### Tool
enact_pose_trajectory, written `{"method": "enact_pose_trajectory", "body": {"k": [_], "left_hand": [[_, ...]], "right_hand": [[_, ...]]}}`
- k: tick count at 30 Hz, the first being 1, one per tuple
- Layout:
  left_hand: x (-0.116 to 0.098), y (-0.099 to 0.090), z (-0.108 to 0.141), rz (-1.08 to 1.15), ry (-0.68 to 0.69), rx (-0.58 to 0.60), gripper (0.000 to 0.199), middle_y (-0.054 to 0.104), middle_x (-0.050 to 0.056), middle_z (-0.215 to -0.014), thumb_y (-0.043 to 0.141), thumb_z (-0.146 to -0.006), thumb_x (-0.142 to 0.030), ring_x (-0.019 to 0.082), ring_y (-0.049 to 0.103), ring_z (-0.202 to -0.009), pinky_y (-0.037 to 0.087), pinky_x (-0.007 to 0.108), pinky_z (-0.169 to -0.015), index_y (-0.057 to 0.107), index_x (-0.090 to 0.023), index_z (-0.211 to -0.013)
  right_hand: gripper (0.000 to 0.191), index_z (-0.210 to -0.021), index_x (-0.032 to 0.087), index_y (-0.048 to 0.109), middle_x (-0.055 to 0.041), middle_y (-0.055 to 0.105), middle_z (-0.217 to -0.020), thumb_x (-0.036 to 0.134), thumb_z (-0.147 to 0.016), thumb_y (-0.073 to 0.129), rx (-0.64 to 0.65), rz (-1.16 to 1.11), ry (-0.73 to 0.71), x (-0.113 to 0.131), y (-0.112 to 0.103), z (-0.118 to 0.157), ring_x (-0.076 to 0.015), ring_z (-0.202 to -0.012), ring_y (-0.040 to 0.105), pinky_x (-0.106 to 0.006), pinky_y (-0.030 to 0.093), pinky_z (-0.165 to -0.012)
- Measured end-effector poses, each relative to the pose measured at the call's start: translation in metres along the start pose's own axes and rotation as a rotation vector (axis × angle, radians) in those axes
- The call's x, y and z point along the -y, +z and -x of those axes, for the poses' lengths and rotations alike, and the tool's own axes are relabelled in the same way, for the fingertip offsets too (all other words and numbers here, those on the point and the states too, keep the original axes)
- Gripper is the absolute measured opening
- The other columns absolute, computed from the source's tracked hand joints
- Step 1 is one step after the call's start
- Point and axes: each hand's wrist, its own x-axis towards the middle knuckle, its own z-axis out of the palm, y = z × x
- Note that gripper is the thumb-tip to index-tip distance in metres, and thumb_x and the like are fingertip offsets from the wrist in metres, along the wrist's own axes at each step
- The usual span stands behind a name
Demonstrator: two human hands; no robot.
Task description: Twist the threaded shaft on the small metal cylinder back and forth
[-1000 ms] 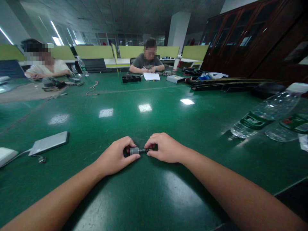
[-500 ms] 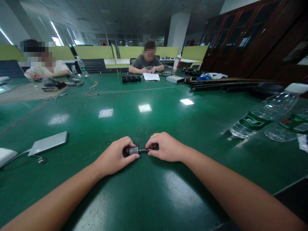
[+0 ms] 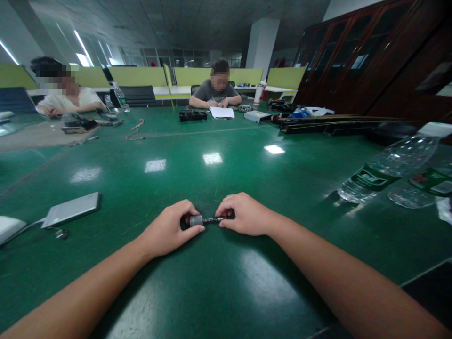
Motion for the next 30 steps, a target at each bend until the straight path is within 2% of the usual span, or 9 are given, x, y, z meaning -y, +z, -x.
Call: {"method": "enact_pose_trajectory", "body": {"k": [16,30], "left_hand": [[0.0028,-0.0006,0.0011,-0.006,0.024,-0.004,0.021,0.061,0.002,-0.085,0.064,-0.085,-0.038,0.017,0.057,-0.074,0.045,0.029,-0.067,0.058,-0.018,-0.089],[0.0032,-0.0011,0.0015,-0.005,0.026,0.004,0.020,0.062,0.003,-0.086,0.065,-0.085,-0.037,0.018,0.058,-0.075,0.045,0.029,-0.068,0.058,-0.018,-0.090]], "right_hand": [[0.016,-0.090,0.017,0.076,-0.0027,0.070,-0.083,0.017,-0.075,0.073,0.031,-0.044,0.035,-0.0009,-0.0042,0.0013,-0.0127,-0.073,0.061,-0.023,0.044,-0.067],[0.015,-0.089,0.018,0.076,-0.0032,0.071,-0.085,0.017,-0.075,0.072,0.053,0.007,0.018,-0.0031,-0.0079,0.0022,-0.0147,-0.078,0.063,-0.026,0.045,-0.072]]}}
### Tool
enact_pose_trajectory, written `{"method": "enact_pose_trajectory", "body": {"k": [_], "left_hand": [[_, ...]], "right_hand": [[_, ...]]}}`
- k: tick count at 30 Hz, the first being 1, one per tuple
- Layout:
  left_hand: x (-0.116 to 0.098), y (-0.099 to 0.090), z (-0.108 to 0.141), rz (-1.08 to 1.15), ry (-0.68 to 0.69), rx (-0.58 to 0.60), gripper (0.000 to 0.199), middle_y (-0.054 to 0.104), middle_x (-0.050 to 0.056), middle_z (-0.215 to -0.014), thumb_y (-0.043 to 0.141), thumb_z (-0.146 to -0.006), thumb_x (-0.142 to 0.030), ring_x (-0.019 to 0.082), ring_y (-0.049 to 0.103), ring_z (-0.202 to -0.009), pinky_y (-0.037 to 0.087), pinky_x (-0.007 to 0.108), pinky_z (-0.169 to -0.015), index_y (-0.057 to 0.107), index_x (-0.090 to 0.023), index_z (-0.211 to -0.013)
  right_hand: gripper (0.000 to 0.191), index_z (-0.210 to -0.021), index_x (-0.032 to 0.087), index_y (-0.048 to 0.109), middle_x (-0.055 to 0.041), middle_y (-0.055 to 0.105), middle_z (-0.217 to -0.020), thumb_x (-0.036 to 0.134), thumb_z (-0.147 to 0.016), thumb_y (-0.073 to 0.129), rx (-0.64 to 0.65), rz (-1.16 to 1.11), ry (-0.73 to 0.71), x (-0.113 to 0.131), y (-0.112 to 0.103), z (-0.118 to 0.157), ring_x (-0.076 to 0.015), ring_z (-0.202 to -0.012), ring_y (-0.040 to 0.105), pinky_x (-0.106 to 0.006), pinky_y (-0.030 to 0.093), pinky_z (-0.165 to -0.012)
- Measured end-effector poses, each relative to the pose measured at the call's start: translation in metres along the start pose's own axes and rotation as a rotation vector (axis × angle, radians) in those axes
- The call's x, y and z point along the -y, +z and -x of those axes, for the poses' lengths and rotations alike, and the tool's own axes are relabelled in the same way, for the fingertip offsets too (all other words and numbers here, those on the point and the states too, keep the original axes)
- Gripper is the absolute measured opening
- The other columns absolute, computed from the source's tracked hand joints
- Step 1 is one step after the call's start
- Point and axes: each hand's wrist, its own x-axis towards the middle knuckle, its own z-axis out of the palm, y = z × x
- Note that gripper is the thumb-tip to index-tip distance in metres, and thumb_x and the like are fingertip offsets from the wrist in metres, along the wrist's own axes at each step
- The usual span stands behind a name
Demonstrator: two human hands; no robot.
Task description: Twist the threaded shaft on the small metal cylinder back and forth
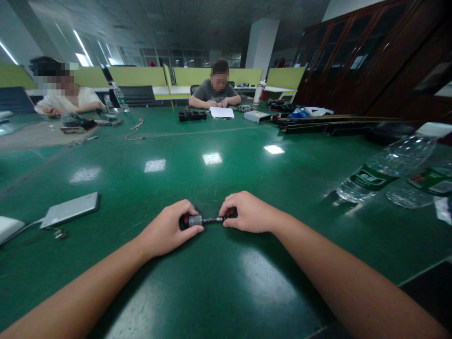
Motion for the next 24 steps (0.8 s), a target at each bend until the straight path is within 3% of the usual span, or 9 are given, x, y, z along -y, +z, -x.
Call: {"method": "enact_pose_trajectory", "body": {"k": [10,24], "left_hand": [[-0.001,0.001,0.000,-0.001,-0.003,-0.001,0.021,0.061,0.003,-0.086,0.065,-0.085,-0.038,0.017,0.058,-0.075,0.045,0.029,-0.068,0.057,-0.018,-0.090],[0.001,0.001,-0.001,0.000,0.016,-0.025,0.021,0.062,0.003,-0.085,0.067,-0.082,-0.036,0.017,0.058,-0.073,0.046,0.029,-0.067,0.058,-0.019,-0.088]], "right_hand": [[0.015,-0.087,0.018,0.077,-0.0038,0.072,-0.084,0.016,-0.073,0.073,0.028,0.031,0.107,-0.002,-0.011,0.004,-0.0152,-0.076,0.063,-0.026,0.046,-0.069],[0.018,-0.092,0.020,0.077,-0.0023,0.073,-0.085,0.018,-0.074,0.074,0.015,-0.055,0.087,-0.004,-0.004,0.001,-0.0144,-0.077,0.064,-0.025,0.046,-0.070]]}}
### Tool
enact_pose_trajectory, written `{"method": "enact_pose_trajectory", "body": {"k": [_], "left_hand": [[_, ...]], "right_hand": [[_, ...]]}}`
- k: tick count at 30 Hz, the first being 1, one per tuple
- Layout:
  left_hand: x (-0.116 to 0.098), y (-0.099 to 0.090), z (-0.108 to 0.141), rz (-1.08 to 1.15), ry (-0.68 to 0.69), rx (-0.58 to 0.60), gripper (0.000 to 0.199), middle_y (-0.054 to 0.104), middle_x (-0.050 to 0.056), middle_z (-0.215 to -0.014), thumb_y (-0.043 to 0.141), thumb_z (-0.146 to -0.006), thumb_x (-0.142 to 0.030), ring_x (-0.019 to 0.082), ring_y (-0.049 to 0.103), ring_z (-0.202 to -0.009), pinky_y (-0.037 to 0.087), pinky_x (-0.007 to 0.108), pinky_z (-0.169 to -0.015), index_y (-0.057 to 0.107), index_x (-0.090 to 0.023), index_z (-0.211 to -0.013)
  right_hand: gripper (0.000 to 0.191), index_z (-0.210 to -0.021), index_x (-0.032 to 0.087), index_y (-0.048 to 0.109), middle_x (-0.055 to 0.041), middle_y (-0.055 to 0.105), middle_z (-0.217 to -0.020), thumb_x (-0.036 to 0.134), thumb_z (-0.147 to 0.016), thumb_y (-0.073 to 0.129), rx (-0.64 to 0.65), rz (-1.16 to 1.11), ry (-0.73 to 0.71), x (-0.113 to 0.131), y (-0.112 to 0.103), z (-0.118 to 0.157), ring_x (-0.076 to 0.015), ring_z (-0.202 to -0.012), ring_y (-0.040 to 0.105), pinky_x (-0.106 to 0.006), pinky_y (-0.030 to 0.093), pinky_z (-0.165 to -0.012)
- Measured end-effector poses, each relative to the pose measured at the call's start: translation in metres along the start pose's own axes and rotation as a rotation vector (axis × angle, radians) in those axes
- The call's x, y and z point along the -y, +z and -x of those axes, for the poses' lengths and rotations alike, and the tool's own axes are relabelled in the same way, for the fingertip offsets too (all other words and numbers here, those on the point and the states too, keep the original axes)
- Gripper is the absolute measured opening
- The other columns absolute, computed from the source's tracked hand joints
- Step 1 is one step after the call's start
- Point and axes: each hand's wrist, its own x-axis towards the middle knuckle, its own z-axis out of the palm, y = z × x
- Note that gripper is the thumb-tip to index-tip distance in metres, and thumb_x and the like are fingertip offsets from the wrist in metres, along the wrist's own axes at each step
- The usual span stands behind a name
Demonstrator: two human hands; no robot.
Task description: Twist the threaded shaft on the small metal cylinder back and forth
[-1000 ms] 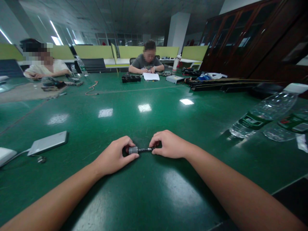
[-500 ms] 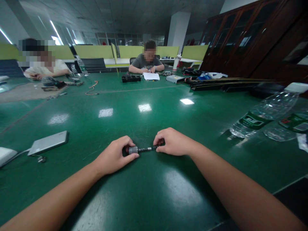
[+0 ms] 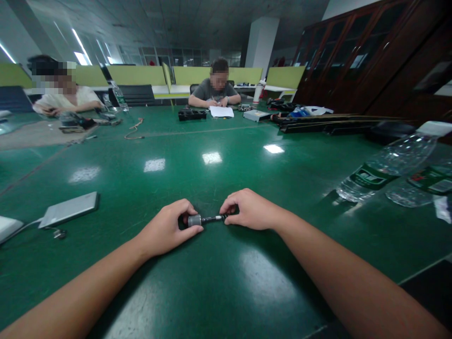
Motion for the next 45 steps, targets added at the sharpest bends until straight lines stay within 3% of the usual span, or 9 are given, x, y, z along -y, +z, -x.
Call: {"method": "enact_pose_trajectory", "body": {"k": [5,13,22,27,36,45], "left_hand": [[0.002,0.000,0.000,0.006,0.014,0.006,0.022,0.062,0.002,-0.085,0.070,-0.080,-0.035,0.017,0.058,-0.074,0.045,0.028,-0.068,0.057,-0.019,-0.087],[-0.001,-0.002,0.000,0.030,0.034,0.017,0.020,0.063,0.002,-0.083,0.067,-0.083,-0.037,0.016,0.059,-0.075,0.046,0.027,-0.068,0.060,-0.018,-0.088],[0.000,0.000,0.000,0.019,0.009,0.005,0.020,0.065,0.003,-0.085,0.070,-0.080,-0.035,0.018,0.060,-0.077,0.047,0.029,-0.070,0.062,-0.019,-0.090],[-0.002,0.002,-0.001,0.003,-0.007,-0.003,0.019,0.064,0.002,-0.084,0.070,-0.079,-0.032,0.017,0.060,-0.075,0.046,0.028,-0.067,0.062,-0.019,-0.091],[-0.001,0.003,0.000,0.026,0.013,-0.002,0.020,0.062,0.001,-0.084,0.069,-0.082,-0.034,0.016,0.058,-0.074,0.045,0.027,-0.067,0.059,-0.018,-0.089],[-0.002,0.003,-0.001,0.017,0.019,0.005,0.018,0.061,0.001,-0.084,0.067,-0.083,-0.033,0.016,0.058,-0.074,0.044,0.027,-0.066,0.057,-0.018,-0.088]], "right_hand": [[0.018,-0.095,0.020,0.076,-0.0020,0.074,-0.086,0.020,-0.077,0.073,0.015,-0.035,-0.001,0.001,0.002,0.000,-0.0138,-0.075,0.065,-0.024,0.046,-0.069],[0.013,-0.094,0.019,0.075,-0.0038,0.071,-0.090,0.019,-0.082,0.071,-0.035,0.043,-0.171,0.006,0.014,-0.004,-0.0160,-0.087,0.061,-0.027,0.043,-0.078],[0.015,-0.098,0.019,0.075,-0.0042,0.073,-0.091,0.022,-0.085,0.069,-0.082,-0.029,-0.152,0.014,0.025,-0.007,-0.0154,-0.086,0.063,-0.026,0.044,-0.078],[0.022,-0.100,0.018,0.074,-0.0045,0.073,-0.091,0.017,-0.079,0.072,-0.096,-0.014,-0.151,0.017,0.029,-0.008,-0.0164,-0.086,0.064,-0.027,0.045,-0.078],[0.015,-0.096,0.018,0.076,-0.0046,0.072,-0.089,0.018,-0.082,0.071,-0.163,0.003,-0.184,0.016,0.034,-0.011,-0.0166,-0.087,0.062,-0.027,0.045,-0.079],[0.016,-0.096,0.017,0.076,-0.0047,0.072,-0.088,0.020,-0.081,0.071,-0.136,0.045,-0.195,0.017,0.034,-0.011,-0.0170,-0.085,0.061,-0.028,0.044,-0.078]]}}
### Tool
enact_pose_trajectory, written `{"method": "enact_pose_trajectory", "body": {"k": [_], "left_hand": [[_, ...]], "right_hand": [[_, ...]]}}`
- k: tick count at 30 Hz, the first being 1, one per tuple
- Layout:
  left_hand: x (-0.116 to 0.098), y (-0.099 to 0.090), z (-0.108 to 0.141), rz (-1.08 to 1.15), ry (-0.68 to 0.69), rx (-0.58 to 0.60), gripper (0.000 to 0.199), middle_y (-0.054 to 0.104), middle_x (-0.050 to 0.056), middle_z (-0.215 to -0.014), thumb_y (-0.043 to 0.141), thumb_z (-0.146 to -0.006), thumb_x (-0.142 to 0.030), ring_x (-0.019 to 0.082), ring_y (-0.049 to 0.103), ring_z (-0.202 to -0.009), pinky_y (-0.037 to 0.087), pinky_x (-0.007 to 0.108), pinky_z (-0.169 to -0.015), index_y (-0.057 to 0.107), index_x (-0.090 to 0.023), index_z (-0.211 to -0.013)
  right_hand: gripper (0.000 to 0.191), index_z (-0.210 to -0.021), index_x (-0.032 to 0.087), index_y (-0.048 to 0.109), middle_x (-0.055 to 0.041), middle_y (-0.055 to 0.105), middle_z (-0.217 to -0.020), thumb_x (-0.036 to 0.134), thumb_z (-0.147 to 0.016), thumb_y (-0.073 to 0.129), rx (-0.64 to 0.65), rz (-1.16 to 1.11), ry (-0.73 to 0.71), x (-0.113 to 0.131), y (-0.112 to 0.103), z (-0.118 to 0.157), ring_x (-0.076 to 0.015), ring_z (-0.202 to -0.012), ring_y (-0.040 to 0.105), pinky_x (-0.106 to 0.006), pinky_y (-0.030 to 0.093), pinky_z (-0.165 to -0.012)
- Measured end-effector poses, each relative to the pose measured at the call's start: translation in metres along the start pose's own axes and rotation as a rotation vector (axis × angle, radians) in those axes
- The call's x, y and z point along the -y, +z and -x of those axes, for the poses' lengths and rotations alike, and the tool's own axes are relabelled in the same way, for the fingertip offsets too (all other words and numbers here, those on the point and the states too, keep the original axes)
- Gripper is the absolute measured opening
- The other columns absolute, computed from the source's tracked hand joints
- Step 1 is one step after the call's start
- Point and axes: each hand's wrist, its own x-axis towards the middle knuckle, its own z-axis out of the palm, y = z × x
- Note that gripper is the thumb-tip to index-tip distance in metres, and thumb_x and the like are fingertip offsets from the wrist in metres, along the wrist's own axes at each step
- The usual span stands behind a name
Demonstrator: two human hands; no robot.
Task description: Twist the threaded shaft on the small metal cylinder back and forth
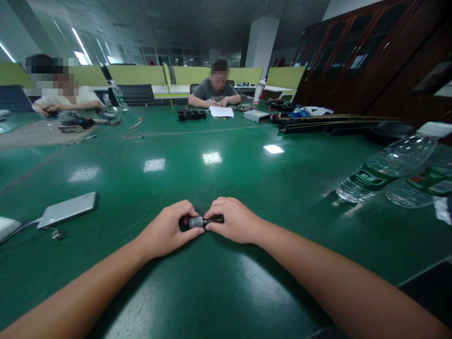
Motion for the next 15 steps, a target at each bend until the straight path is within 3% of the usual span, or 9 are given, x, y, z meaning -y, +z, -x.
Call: {"method": "enact_pose_trajectory", "body": {"k": [15], "left_hand": [[-0.0014,-0.0007,-0.0018,-0.007,-0.012,0.011,0.018,0.060,0.001,-0.084,0.066,-0.084,-0.034,0.016,0.056,-0.074,0.043,0.027,-0.067,0.057,-0.018,-0.088]], "right_hand": [[0.015,-0.095,0.017,0.075,-0.0048,0.072,-0.087,0.019,-0.081,0.070,0.012,0.024,-0.004,0.0002,-0.0024,0.0000,-0.0171,-0.085,0.060,-0.028,0.044,-0.078]]}}
